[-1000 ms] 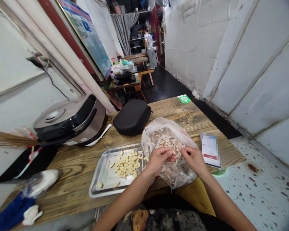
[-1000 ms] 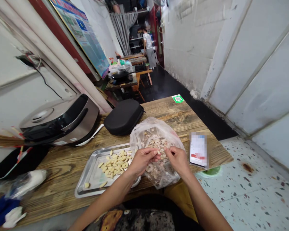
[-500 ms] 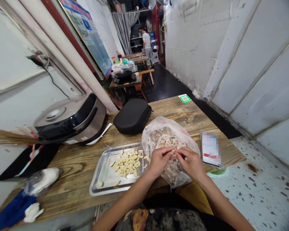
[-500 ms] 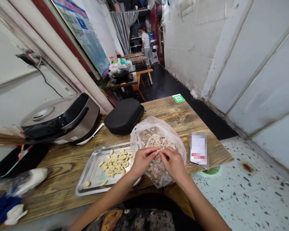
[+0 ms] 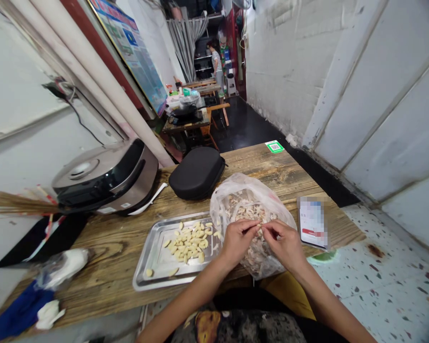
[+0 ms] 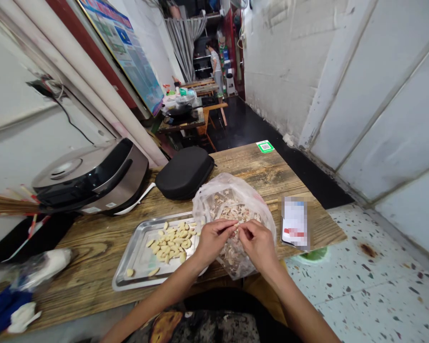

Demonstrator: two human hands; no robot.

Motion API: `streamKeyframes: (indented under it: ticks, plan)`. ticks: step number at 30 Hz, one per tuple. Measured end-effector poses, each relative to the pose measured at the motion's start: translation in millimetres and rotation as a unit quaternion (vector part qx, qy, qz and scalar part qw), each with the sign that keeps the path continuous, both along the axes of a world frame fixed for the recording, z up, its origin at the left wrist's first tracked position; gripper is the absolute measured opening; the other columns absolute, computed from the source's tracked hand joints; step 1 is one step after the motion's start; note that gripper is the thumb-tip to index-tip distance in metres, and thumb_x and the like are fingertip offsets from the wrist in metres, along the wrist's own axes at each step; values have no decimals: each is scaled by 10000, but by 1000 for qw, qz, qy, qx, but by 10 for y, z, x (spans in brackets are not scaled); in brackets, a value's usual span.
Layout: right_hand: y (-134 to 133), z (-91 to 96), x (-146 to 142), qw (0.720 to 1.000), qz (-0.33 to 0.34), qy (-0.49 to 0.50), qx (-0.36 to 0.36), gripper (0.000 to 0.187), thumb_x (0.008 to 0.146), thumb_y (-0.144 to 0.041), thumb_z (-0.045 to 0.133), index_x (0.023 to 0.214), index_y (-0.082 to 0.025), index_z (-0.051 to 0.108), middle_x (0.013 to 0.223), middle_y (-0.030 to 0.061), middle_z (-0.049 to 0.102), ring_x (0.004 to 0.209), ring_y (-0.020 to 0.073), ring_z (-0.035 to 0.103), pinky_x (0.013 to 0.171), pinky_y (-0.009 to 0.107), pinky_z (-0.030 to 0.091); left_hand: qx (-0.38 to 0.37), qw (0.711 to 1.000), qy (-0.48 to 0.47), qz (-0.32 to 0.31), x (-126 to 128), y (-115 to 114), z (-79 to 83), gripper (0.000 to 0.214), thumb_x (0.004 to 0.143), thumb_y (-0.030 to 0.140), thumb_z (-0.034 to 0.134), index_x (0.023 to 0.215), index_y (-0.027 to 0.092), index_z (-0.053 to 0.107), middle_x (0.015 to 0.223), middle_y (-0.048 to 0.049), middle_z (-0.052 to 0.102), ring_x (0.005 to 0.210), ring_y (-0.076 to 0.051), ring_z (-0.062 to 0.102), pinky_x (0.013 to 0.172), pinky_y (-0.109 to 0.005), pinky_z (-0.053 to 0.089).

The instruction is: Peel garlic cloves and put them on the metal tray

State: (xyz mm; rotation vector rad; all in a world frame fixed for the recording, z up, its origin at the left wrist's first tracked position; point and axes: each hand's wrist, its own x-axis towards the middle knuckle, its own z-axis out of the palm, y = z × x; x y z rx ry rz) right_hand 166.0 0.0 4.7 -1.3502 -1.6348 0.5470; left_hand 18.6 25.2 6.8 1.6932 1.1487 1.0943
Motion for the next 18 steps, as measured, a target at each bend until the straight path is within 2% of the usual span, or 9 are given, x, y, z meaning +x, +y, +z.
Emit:
streamKeyframes:
  ticks: [5, 12, 18]
  plan:
    - [19, -11, 13, 1000, 8, 29, 0, 164, 834, -260, 515, 831, -195, 665, 807, 45, 665, 752, 171, 609, 693, 287, 477, 46, 999, 15, -10, 0, 2, 6, 189, 804, 241, 578, 926, 192, 714, 867, -82, 705, 812, -178, 629, 774, -292, 490]
    - [-5, 1, 3, 1000, 7, -11, 23, 168, 819, -228, 502, 822, -193, 666, 768, 48, 655, 686, 166, 591, 638, 281, 469, 95, 993, 43, -45, 4, -46, 32, 231, 852, 230, 507, 984, 205, 695, 874, -83, 690, 822, -172, 609, 772, -297, 481]
    - [-11, 11, -3, 999, -4, -39, 20, 177, 811, -241, 498, 736, -194, 652, 644, 19, 592, 586, 141, 535, 573, 257, 425, 102, 992, 54, -57, 14, -60, 42, 253, 863, 220, 479, 1013, 215, 683, 849, -80, 675, 796, -167, 597, 738, -290, 483]
